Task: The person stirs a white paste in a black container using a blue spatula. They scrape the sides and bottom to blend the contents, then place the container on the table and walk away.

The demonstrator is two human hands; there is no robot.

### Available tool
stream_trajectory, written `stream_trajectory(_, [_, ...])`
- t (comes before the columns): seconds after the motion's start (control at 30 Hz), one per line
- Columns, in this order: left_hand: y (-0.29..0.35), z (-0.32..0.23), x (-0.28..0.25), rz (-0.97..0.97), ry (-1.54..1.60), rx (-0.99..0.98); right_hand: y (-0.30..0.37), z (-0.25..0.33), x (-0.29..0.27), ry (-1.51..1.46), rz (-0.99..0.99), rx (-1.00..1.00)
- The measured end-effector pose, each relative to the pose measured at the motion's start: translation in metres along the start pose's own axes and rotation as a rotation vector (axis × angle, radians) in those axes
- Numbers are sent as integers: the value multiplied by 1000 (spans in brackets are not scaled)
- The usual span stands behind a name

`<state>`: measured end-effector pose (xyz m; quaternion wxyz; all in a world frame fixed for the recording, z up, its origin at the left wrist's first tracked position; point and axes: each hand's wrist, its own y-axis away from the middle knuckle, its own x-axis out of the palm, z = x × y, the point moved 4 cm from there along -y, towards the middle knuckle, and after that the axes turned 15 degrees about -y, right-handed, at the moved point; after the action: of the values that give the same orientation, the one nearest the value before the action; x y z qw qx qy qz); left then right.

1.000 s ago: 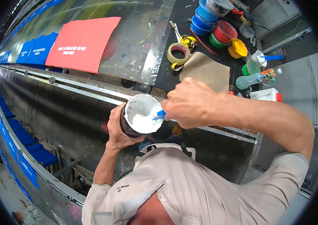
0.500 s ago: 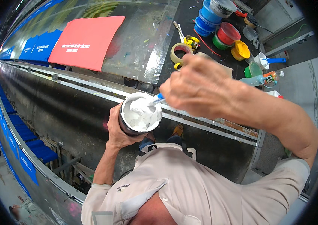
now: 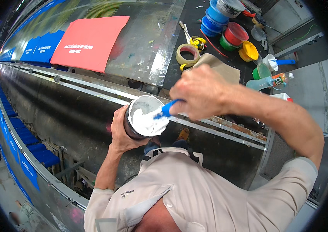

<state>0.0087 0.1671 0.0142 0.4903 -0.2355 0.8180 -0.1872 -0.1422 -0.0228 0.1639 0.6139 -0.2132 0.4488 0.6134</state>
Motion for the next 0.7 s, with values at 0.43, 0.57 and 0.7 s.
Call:
stream_trajectory(0.43, [-9,7,10,-60,276,-416,10,34,-1,752,-539,-480])
stream_trajectory(0.57, [-6,9,14,-44,229,-421,17,37,10,842,-491,-514])
stream_trajectory(0.7, [-2,11,14,-53,196,-445,24,39,13,926,-530,-597])
